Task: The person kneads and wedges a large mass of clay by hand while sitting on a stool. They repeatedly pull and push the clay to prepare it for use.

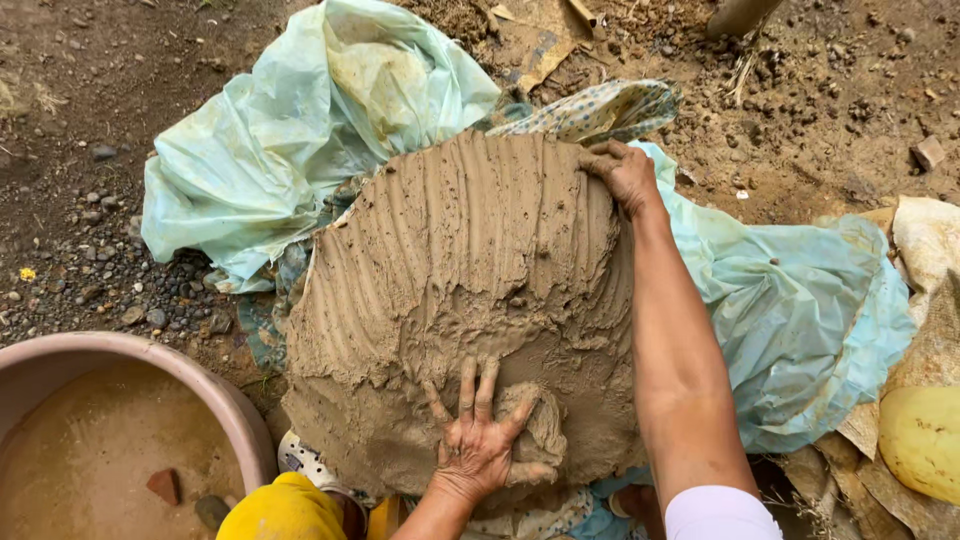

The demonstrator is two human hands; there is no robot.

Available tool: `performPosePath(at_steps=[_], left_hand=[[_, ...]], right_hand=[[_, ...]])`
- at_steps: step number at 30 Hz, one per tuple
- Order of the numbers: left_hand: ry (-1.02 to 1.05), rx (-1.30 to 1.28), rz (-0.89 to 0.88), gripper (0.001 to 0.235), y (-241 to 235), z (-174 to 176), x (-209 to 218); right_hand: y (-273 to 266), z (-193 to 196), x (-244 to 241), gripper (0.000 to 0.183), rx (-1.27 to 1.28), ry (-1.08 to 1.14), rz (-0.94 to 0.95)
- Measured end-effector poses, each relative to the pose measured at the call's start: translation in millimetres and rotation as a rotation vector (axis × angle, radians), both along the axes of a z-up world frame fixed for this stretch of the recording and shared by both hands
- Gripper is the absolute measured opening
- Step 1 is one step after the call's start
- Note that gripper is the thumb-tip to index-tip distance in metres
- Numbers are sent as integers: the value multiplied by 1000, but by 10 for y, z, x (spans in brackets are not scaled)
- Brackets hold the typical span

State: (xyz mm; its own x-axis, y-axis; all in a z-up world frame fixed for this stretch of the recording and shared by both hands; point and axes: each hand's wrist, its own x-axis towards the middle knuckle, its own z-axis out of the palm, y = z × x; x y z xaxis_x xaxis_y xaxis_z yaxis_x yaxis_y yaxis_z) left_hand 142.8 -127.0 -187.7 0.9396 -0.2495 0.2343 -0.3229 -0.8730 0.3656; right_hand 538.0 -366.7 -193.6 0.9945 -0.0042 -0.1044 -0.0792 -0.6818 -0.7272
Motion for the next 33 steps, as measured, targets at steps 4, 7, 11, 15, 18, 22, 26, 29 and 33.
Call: performPosePath(at_steps=[4, 7, 11, 15, 18, 22, 26, 29, 33], left_hand=[[61, 36, 0, 98, -30, -89, 35], [49, 75, 16, 101, -71, -120, -19], [65, 36, 9, 103, -82, -161, 2], [100, 13, 16, 112, -89, -220, 52], [32, 9, 26, 119, -79, -164, 89], [-11, -236, 12, 128, 31, 72, 36], [180, -945, 101, 95, 465, 506, -17], [-136, -724, 131, 80, 432, 676, -83], [-13, -385, 94, 62, 544, 590, 43]], right_hand=[[-111, 21, -213, 38, 424, 217, -66], [-127, 88, -472, 36, 682, 319, -46], [-124, 311, -911, 33, 733, 368, -47], [-83, 478, -1724, 31, 690, 328, 50], [32, 525, -2666, 42, 446, 275, 191], [-168, 1248, -3743, 63, 593, 17, -10], [501, 1541, -4117, 72, 498, -251, 221], [700, 1320, -4009, 54, 334, -284, 403], [436, 945, -3089, 24, 596, -79, -44]])
